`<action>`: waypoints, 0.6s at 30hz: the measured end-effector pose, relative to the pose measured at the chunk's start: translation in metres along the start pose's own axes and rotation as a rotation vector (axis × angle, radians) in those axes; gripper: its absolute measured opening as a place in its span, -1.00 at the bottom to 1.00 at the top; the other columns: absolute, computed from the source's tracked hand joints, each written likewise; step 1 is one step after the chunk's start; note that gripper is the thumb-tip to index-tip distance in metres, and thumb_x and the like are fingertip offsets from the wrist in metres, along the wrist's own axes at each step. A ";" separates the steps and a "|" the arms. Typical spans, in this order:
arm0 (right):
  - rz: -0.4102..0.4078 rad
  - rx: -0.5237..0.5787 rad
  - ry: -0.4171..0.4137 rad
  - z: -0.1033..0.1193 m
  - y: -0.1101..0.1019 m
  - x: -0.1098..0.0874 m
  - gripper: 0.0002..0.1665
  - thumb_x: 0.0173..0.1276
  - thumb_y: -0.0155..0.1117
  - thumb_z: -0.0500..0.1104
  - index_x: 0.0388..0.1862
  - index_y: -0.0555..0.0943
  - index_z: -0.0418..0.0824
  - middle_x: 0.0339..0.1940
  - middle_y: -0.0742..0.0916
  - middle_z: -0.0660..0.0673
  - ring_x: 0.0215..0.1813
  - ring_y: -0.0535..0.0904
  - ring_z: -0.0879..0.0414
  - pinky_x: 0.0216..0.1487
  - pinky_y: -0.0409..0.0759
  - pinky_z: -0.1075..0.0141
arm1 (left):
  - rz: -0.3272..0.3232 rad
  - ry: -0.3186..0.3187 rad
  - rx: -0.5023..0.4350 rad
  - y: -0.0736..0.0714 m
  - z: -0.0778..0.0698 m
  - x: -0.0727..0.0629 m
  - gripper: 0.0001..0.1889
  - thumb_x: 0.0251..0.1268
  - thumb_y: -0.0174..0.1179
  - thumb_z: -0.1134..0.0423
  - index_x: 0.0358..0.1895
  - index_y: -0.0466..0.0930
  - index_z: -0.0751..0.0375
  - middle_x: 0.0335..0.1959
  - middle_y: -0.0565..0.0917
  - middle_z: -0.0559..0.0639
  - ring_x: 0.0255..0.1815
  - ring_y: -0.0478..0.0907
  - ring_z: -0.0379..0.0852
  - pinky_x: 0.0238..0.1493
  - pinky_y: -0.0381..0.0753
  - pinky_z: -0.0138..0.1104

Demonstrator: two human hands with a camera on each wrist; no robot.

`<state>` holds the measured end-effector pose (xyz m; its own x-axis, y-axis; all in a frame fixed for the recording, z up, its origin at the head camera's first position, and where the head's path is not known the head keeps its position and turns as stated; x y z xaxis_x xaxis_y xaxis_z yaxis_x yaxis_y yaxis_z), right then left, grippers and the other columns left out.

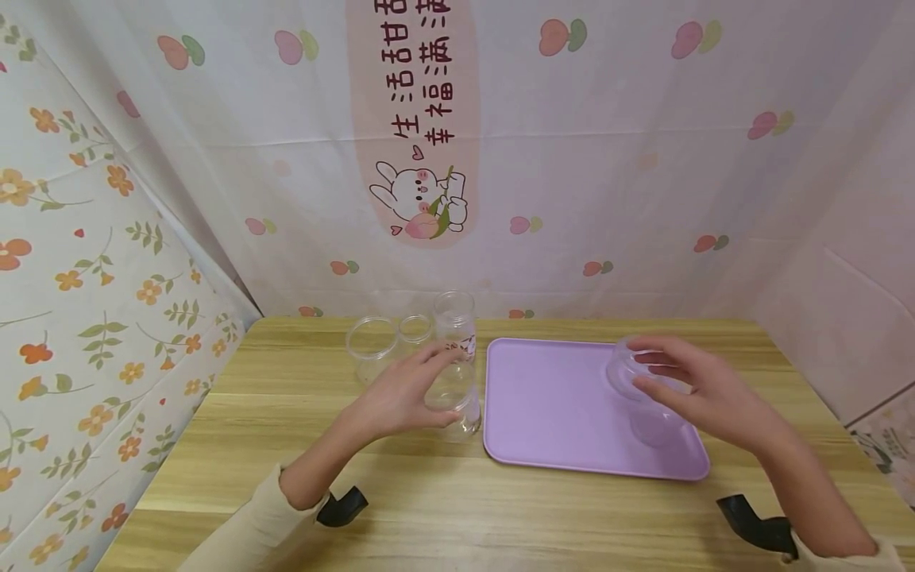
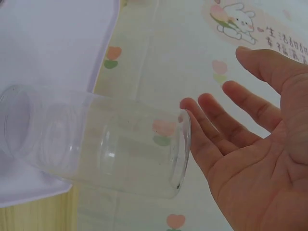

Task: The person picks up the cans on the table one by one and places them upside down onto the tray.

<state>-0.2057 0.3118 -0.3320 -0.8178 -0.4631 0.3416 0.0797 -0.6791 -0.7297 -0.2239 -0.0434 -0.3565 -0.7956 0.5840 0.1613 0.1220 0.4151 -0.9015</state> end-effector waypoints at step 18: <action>0.003 0.036 -0.008 0.006 0.001 -0.001 -0.41 0.34 0.34 -0.50 0.33 0.51 -0.28 0.24 0.62 0.06 0.17 0.56 0.34 0.12 0.50 0.56 | -0.135 -0.019 -0.258 -0.003 0.033 -0.031 -0.16 0.11 0.56 0.03 0.46 0.37 0.08 0.33 0.47 0.05 0.19 0.51 -0.02 0.13 0.60 -0.07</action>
<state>-0.2016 0.3082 -0.3299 -0.8127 -0.4701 0.3443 0.1033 -0.6977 -0.7089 -0.2194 -0.0861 -0.3722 -0.8257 0.4991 0.2629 0.1594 0.6535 -0.7400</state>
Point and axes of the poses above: each hand's wrist, its own x-axis towards the middle knuckle, its own y-axis out of the palm, z = x × y, the point moved 6 cm from there along x, towards the middle knuckle
